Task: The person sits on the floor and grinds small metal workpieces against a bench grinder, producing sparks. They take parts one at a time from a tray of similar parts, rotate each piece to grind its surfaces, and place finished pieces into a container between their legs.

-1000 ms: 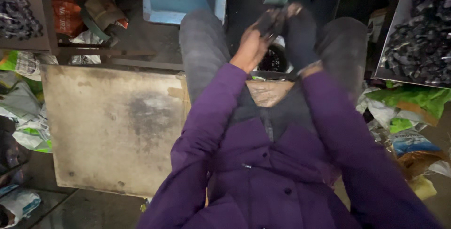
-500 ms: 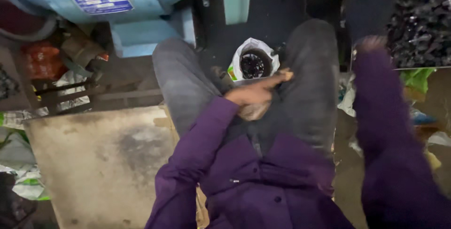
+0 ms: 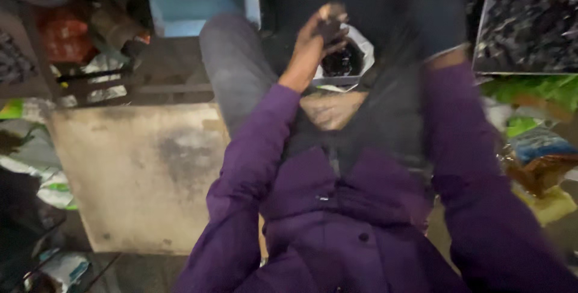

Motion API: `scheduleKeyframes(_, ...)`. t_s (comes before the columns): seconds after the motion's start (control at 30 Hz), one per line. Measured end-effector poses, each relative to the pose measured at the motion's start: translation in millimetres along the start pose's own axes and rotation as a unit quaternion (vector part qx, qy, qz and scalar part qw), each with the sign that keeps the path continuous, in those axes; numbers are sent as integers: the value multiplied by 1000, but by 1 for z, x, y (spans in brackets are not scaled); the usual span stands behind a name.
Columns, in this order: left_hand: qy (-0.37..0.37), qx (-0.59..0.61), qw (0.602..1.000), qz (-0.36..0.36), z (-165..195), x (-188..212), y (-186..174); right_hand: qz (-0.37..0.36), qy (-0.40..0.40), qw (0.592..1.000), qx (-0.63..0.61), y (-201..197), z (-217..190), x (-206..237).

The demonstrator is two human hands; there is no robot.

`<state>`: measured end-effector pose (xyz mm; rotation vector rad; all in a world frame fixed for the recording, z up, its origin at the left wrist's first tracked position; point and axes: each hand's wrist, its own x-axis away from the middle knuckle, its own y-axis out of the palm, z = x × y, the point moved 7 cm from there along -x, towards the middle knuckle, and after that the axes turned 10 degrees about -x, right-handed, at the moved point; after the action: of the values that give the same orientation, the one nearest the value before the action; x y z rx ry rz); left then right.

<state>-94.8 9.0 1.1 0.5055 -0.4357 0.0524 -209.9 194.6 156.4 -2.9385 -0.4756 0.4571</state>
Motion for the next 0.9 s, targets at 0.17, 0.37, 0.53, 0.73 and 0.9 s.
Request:
scheduleKeyframes(0.17,138,-186,962,147,24,20,-27,-35,109,992,-58,97,-2,59)
scheduleKeyframes(0.37,164,-165,966,117,39,29,-30,-108,533,715,-439,131,60,113)
scheduleKeyframes(0.53,23,-41,992,114,18,17,-25,-44,413,759,-501,138,65,76)
scheduleKeyframes(0.73,14,-180,971,155,19,4,-29,-41,408,793,-451,129,76,65)
scheduleKeyframes(0.9,120,-186,967,127,24,2,-27,-103,305,887,-333,120,61,62)
